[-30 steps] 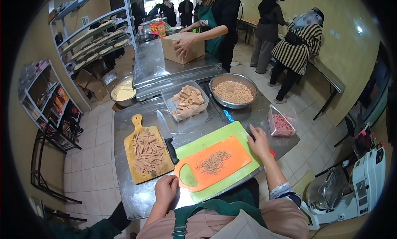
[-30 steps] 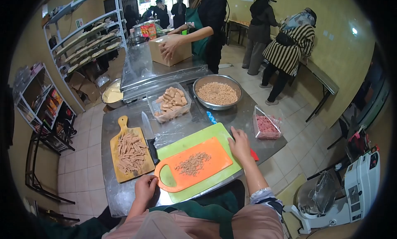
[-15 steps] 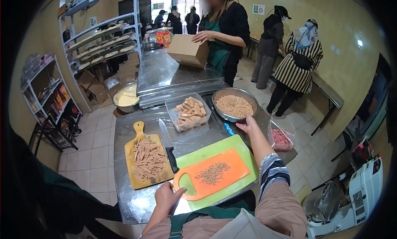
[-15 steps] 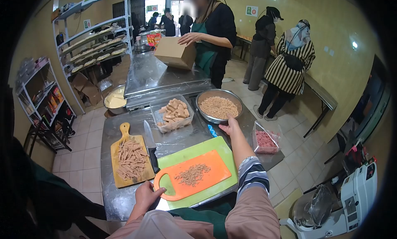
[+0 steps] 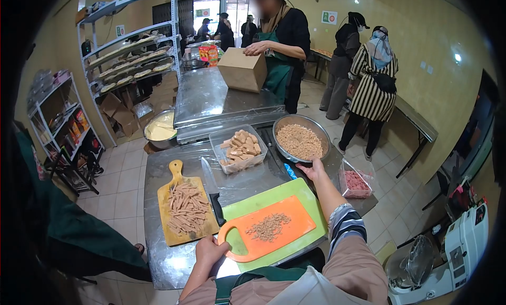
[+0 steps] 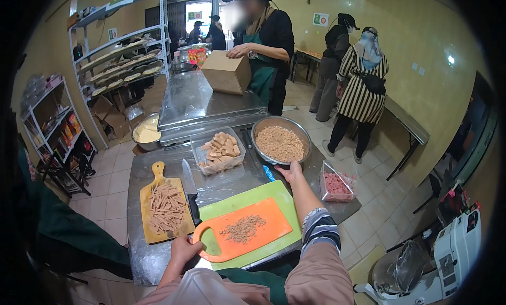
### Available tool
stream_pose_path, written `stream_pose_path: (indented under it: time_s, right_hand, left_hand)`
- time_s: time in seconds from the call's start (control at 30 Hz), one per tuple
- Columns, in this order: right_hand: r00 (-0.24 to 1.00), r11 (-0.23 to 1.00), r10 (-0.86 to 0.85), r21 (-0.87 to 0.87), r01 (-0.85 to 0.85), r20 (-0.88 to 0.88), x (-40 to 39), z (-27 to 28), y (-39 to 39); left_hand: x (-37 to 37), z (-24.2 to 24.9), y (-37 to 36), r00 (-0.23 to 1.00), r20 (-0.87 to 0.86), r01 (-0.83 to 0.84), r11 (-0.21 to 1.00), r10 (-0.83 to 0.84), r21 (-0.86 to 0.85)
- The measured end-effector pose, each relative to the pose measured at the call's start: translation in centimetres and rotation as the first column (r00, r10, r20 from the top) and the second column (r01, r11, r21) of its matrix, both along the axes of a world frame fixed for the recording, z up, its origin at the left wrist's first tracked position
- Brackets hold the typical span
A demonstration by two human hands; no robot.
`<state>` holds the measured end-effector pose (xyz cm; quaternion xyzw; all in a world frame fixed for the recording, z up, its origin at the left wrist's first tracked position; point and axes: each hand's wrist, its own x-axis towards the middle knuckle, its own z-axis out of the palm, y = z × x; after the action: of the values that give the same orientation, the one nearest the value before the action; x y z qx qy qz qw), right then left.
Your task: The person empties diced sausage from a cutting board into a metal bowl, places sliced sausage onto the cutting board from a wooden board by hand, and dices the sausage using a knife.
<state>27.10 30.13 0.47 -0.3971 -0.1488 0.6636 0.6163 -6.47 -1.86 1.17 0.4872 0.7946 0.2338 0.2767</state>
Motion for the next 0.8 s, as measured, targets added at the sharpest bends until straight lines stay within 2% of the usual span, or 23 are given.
stream_pose_path:
  time_s: [0.03,0.1,0.17,0.23,0.3,0.33,0.37,0.4,0.43,0.5,0.53,0.6,0.63,0.67,0.77,0.8]
  right_hand:
    - [1.000,1.000,0.010,-0.012,-0.010,0.001,0.2,0.2,-0.1]
    - [1.000,0.999,0.025,-0.021,-0.025,0.000,0.5,0.8,-0.6]
    - [0.999,0.999,0.033,-0.033,-0.033,-0.004,1.0,1.5,-1.4]
    - [0.994,0.995,0.069,0.059,-0.074,0.088,1.5,2.4,-2.3]
    - [0.991,0.992,0.095,0.071,-0.102,0.098,2.3,3.6,-3.4]
    - [0.986,0.988,0.125,0.080,-0.134,0.111,2.4,4.6,-4.3]
    - [0.982,0.985,0.145,0.074,-0.155,0.123,2.6,5.6,-5.3]
    - [0.982,0.986,0.142,0.075,-0.152,0.126,2.8,6.6,-6.4]
    - [0.975,0.978,0.180,0.082,-0.192,0.134,3.1,7.5,-7.5]
    - [0.963,0.964,0.226,0.107,-0.243,0.146,3.3,9.4,-10.0]
    - [0.964,0.965,0.220,0.108,-0.237,0.149,3.7,9.7,-10.8]
    - [0.952,0.948,0.287,0.112,-0.298,0.106,4.7,10.3,-12.4]
    - [0.952,0.950,0.289,0.096,-0.298,0.102,4.8,10.9,-13.6]
    - [0.953,0.951,0.282,0.097,-0.292,0.106,5.0,11.3,-14.5]
    - [0.954,0.956,0.265,0.093,-0.280,0.142,6.0,11.4,-16.7]
    - [0.955,0.957,0.262,0.092,-0.276,0.142,6.2,11.5,-17.2]
  left_hand:
    - [0.0,-0.2,0.0,1.000,0.002,-0.002,1.000,0.002,0.004]
    - [-0.1,-0.7,-0.1,0.984,0.173,-0.037,0.999,0.033,0.024]
    - [-0.1,-0.7,-0.2,0.983,0.180,-0.037,0.999,0.029,0.039]
    - [-0.1,-1.1,-0.2,0.982,0.186,-0.032,0.998,0.022,0.053]
    - [-0.2,-2.3,-0.2,0.806,0.592,-0.078,0.993,0.007,0.094]
    - [0.0,-2.5,-0.3,0.805,0.593,-0.074,0.993,0.004,0.094]
    - [0.6,-2.7,-0.3,0.558,0.829,-0.144,0.982,-0.025,0.126]
    - [1.2,-2.7,-0.4,0.247,0.966,-0.219,0.967,-0.073,0.129]
    - [1.7,-2.1,-0.6,0.244,0.967,-0.216,0.968,-0.075,0.130]
    - [2.6,-0.5,-1.2,-0.118,0.988,-0.229,0.970,-0.104,0.075]
    - [2.9,-0.8,-1.2,-0.122,0.987,-0.223,0.972,-0.105,0.076]
    - [3.3,-1.6,-0.9,-0.569,0.816,-0.129,0.991,-0.098,0.029]
    - [3.4,-2.0,-0.8,-0.643,0.765,-0.109,0.993,-0.044,-0.035]
    - [3.5,-2.6,-0.7,-0.645,0.763,-0.103,0.994,-0.042,-0.032]
    - [4.5,-4.1,-0.4,-0.427,0.902,-0.126,0.992,-0.068,0.015]
    - [4.4,-4.0,-0.3,-0.428,0.901,-0.122,0.992,-0.066,0.014]
